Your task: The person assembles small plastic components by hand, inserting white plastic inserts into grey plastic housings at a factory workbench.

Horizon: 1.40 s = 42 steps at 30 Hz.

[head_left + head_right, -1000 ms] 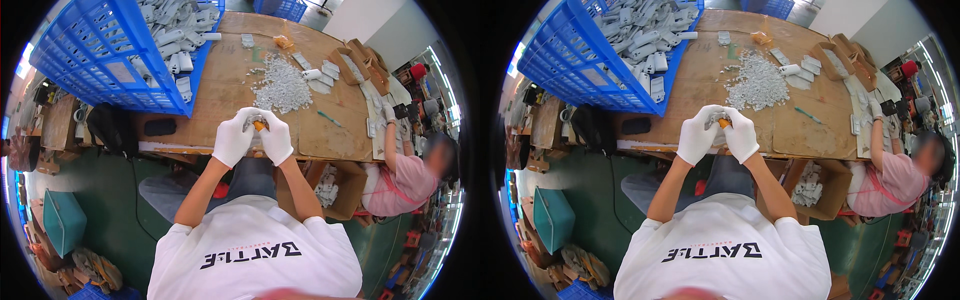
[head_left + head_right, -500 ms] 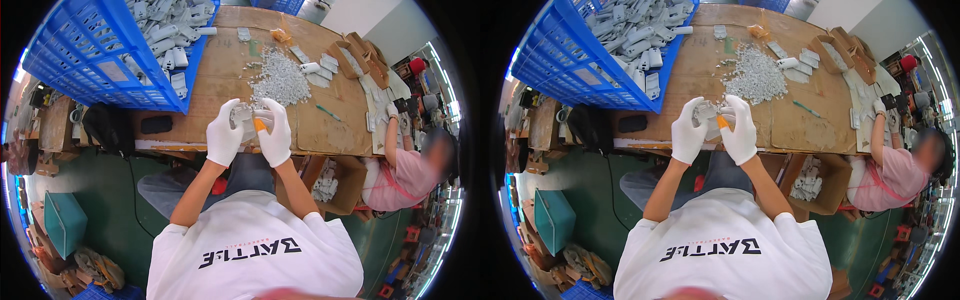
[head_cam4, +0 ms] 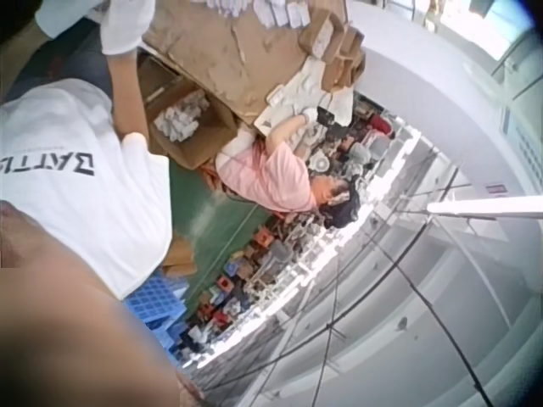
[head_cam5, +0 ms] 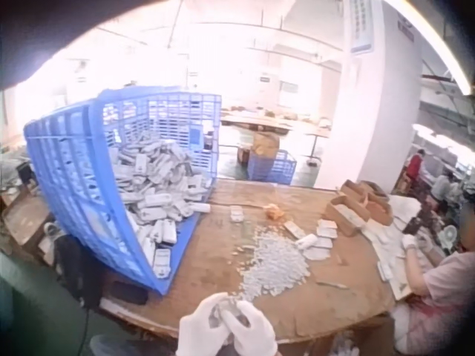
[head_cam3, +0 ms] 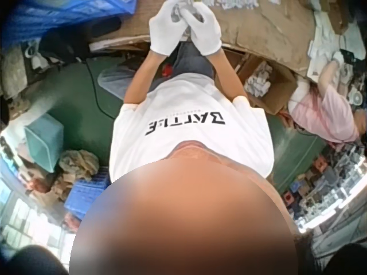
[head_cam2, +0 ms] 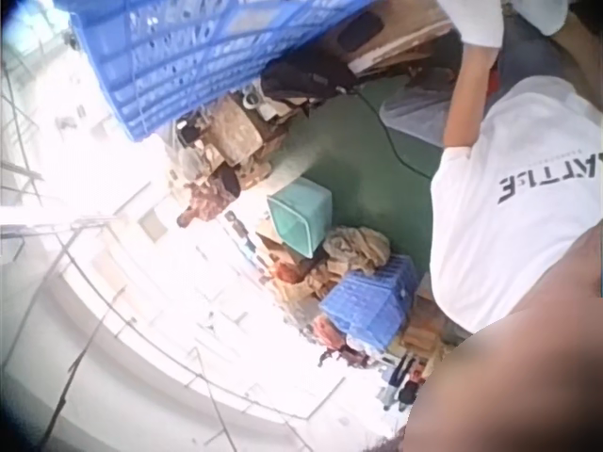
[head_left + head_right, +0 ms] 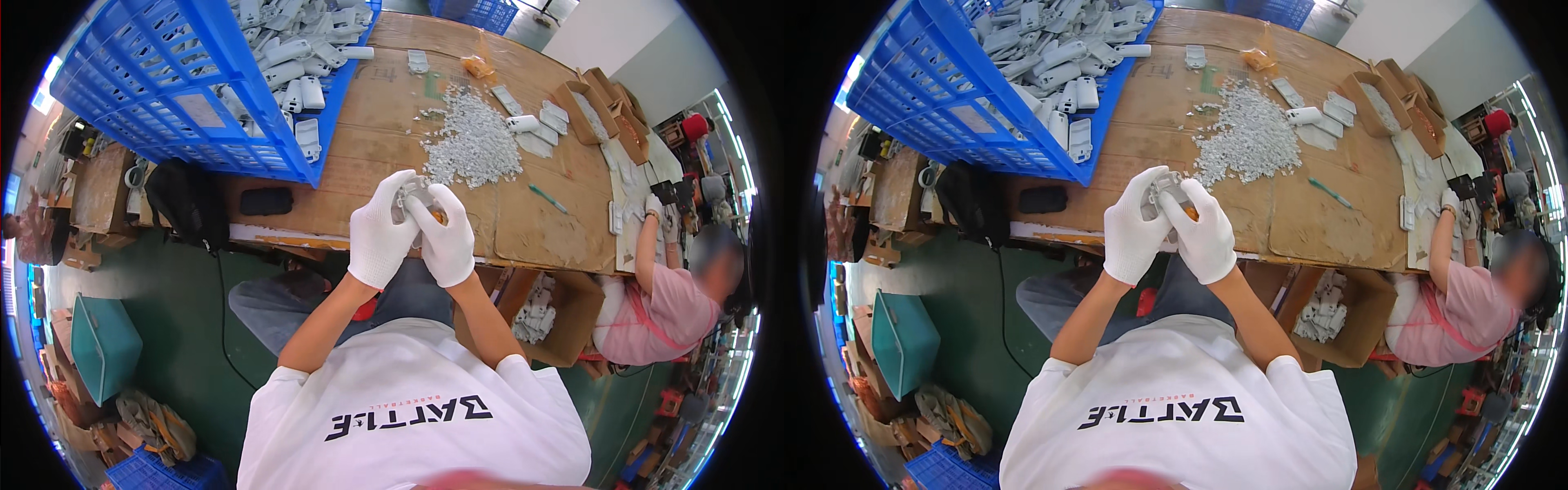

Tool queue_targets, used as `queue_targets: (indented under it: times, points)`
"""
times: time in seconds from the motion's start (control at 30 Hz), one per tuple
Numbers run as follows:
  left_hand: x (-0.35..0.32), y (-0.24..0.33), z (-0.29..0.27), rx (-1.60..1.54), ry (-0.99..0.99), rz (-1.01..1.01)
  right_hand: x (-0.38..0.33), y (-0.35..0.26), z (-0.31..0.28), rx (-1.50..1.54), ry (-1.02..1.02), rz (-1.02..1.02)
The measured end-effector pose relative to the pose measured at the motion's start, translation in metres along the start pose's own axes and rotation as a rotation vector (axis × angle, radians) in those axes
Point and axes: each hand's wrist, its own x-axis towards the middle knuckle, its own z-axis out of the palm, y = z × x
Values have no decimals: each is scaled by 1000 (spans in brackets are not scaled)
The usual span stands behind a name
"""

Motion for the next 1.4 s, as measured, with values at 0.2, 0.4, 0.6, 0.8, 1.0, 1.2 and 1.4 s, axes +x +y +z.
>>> queue_targets:
  times: [0.2, 0.4, 0.6, 0.8, 1.0, 1.2, 1.4]
  points:
    - [-1, -1, 8, 23, 14, -5, -1, 0, 4, 61, 14, 69]
    - [9, -6, 27, 59, 17, 84, -4, 12, -6, 248, -61, 238]
    - [25, -2, 46, 5, -348, -83, -11, 24, -22, 269, -129, 415]
    - [100, -50, 14, 1379, 346, 95, -23, 200, -103, -433, 183, 523]
    - [151, -112, -7, 1618, 272, -292, -81, 384, -209, -1021, -275, 942]
    - [133, -97, -19, 1547, 186, -145, -27, 185, -67, -187, -98, 162]
    - [108, -95, 6, 905, -30, 563, -12, 153, 15, -188, -141, 160]
